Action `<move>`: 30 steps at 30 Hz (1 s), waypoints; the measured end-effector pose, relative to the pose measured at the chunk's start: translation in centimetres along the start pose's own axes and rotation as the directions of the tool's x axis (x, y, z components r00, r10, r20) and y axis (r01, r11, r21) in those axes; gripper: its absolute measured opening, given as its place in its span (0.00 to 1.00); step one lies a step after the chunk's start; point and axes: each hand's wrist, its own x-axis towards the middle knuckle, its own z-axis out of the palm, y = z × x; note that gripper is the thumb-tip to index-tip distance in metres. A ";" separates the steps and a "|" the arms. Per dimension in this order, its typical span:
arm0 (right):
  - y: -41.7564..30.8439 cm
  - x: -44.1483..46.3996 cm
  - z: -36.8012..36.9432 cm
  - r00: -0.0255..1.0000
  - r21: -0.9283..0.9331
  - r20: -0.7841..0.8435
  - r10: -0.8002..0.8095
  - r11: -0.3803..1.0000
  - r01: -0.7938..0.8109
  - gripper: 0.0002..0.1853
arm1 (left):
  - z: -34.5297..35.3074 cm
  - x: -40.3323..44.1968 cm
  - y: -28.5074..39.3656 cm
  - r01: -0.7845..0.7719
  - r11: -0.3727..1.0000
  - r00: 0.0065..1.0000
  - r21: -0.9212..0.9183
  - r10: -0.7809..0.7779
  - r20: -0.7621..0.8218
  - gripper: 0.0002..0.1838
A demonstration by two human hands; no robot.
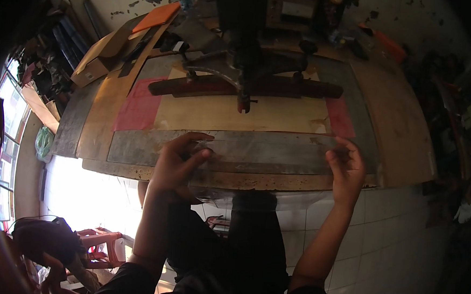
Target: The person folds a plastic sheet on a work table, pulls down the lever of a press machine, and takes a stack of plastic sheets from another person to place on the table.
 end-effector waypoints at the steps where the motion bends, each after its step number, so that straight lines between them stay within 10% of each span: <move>1: -0.1 0.1 0.0 1.000 0.000 0.000 0.000 1.000 0.000 0.22 | 0.1 0.1 -0.3 -0.001 1.000 1.000 0.000 0.001 0.000 0.21; 16: -1.2 0.2 0.6 0.982 -0.074 0.181 0.061 0.996 -0.048 0.26 | 0.0 0.2 -0.6 -0.151 0.982 0.974 -0.117 0.127 -0.186 0.20; 30: -0.4 0.1 0.7 0.987 -0.032 -0.163 0.012 0.999 -0.017 0.21 | -0.4 -0.1 0.1 -0.072 0.987 0.997 -0.145 0.071 -0.009 0.33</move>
